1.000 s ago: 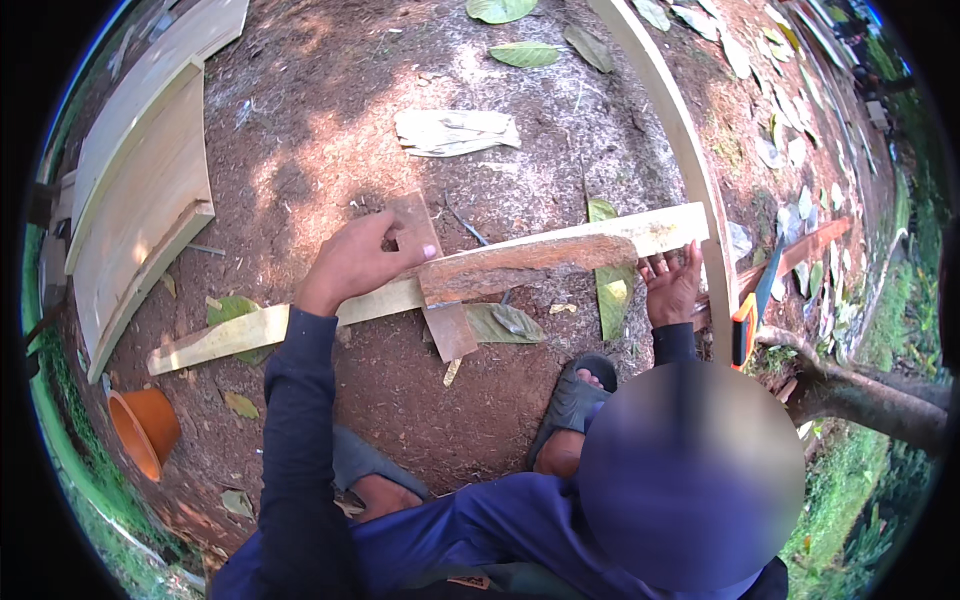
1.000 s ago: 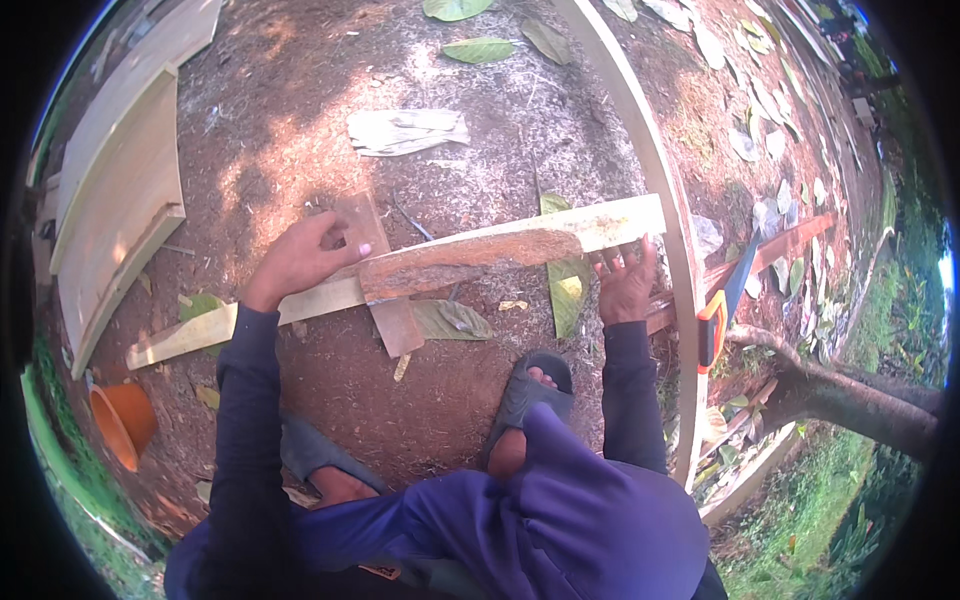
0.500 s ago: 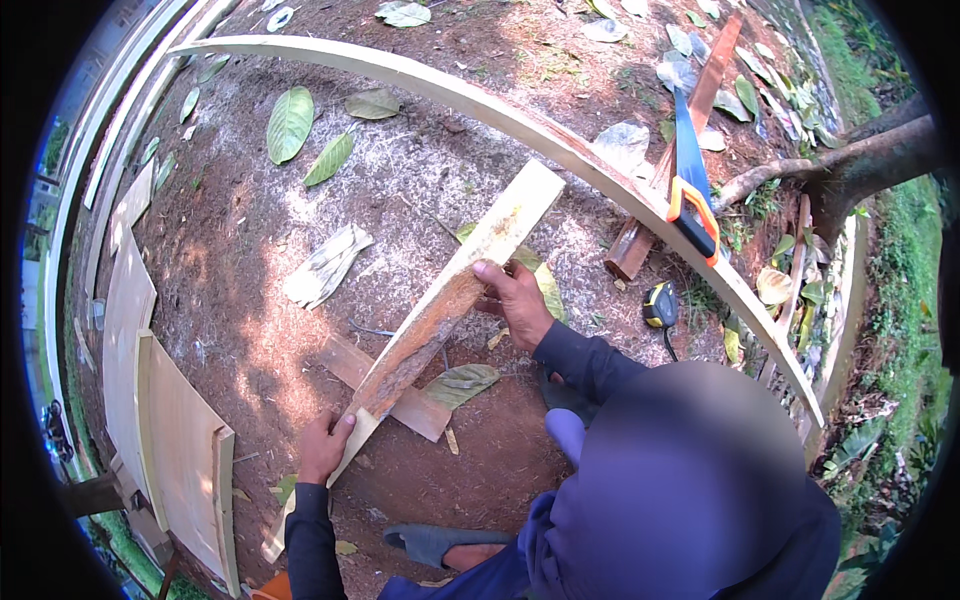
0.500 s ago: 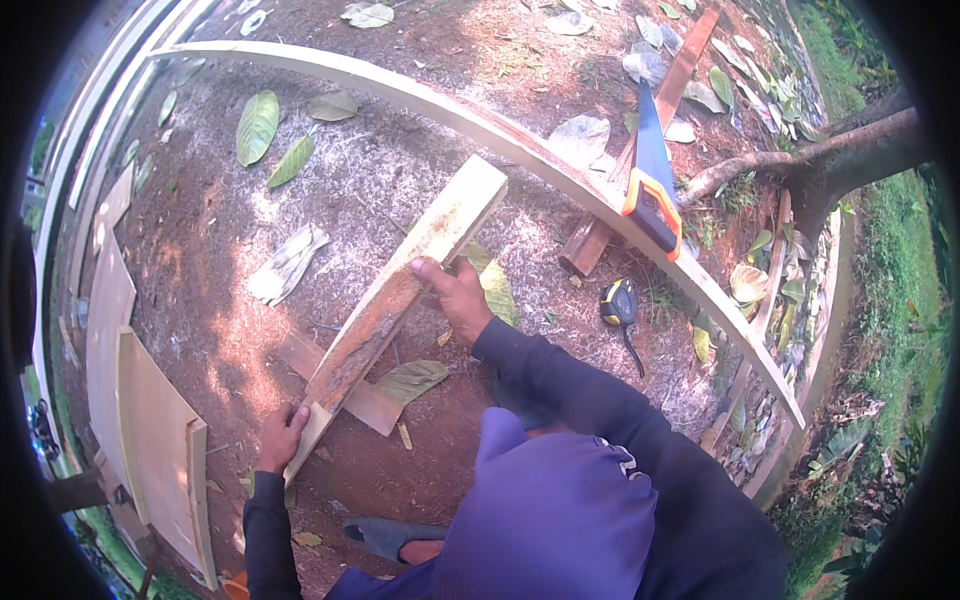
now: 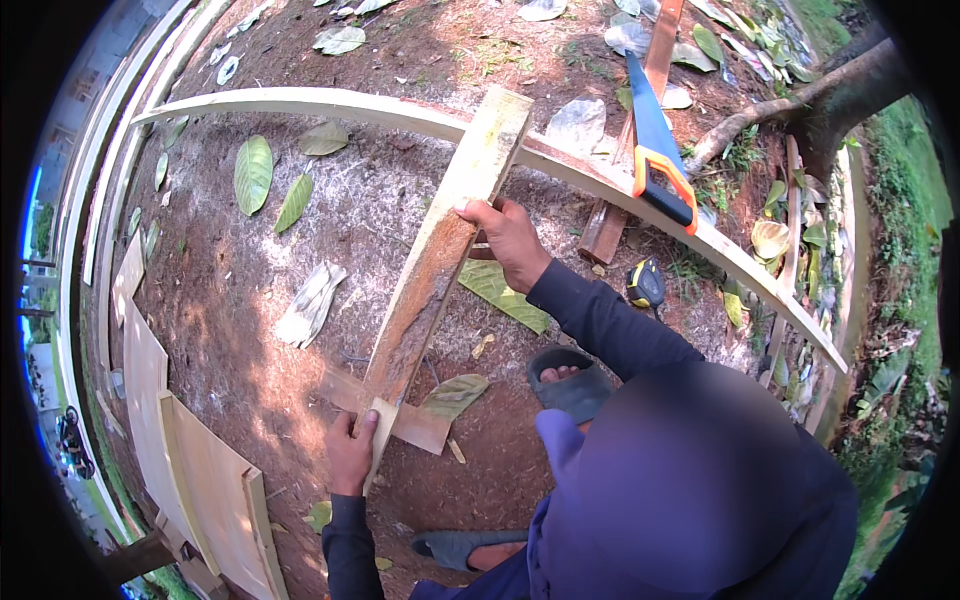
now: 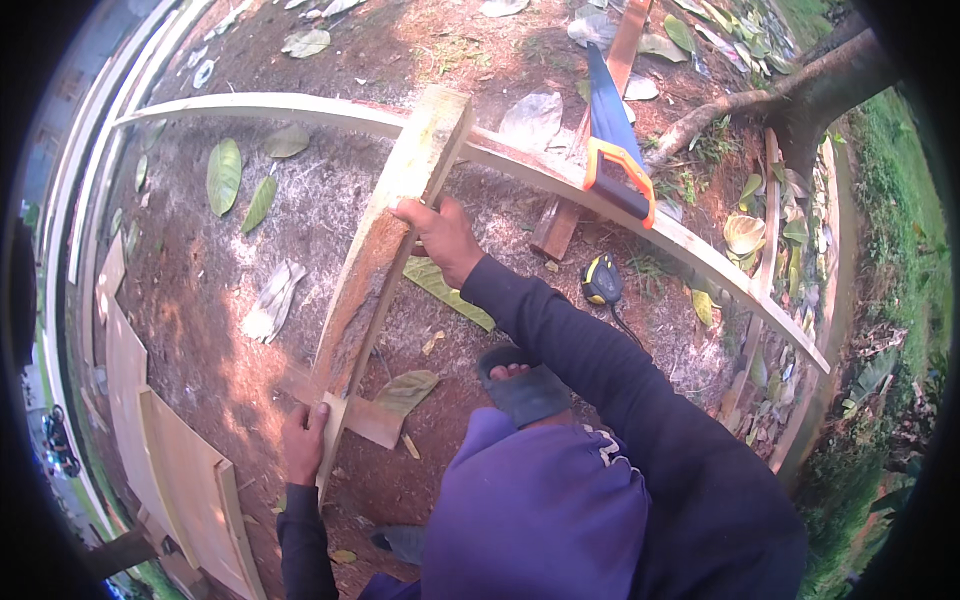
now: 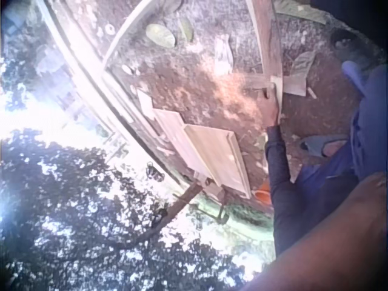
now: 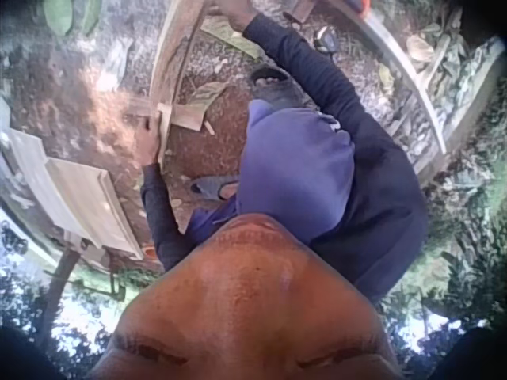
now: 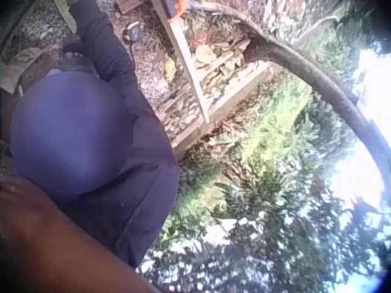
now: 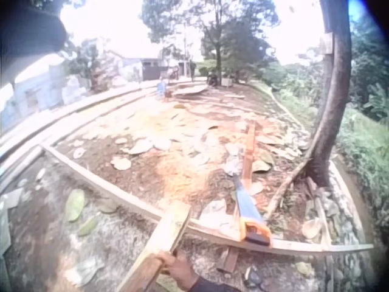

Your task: The person uses a hand saw to cut a wooden plank placed on a makeshift support. They adjust the wood, saw through it, and then inspect the cut piece before setting it aside.

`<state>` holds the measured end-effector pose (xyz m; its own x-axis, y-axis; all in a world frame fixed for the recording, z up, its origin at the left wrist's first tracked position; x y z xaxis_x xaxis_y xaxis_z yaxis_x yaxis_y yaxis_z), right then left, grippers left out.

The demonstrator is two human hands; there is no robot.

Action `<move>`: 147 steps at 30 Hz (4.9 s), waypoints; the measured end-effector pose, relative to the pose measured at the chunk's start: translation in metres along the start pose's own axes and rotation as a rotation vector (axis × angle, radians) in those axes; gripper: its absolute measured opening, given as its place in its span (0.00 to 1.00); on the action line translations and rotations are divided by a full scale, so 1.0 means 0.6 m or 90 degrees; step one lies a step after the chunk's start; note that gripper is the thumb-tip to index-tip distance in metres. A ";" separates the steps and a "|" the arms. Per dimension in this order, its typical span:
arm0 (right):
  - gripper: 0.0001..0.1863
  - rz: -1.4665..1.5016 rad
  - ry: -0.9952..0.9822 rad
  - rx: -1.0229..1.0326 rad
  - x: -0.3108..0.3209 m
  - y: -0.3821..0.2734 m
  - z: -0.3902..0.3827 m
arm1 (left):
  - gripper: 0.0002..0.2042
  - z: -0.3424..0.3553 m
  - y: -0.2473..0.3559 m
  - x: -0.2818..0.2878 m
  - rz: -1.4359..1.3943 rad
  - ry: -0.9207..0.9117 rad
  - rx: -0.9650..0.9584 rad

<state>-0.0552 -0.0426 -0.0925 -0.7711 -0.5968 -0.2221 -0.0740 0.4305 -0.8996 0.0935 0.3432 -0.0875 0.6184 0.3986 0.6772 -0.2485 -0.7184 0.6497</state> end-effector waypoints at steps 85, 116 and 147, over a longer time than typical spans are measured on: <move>0.33 -0.614 -0.211 0.371 -0.009 0.081 -0.471 | 0.44 0.158 0.373 -0.103 0.043 -0.300 -0.165; 0.31 -0.615 -0.076 0.417 -0.027 0.108 -0.497 | 0.34 0.226 0.323 -0.181 0.088 -0.323 -0.271; 0.30 -0.599 -0.070 0.382 -0.094 0.113 -0.411 | 0.31 0.214 0.330 -0.180 0.034 -0.320 -0.302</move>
<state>-0.1727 0.1870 -0.0482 -0.5069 -0.5820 0.6359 -0.2574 -0.6019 -0.7560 0.0732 0.0847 -0.0760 0.8383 -0.0250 0.5446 -0.5162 -0.3578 0.7781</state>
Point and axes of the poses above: each hand's wrist, its own z-axis towards the middle knuckle, its own x-axis out of the back of the hand, y = z × x, the point moved 5 cm from there along z, towards the middle knuckle, and after that the axes turned 11 degrees about -z, right-handed, at the moved point
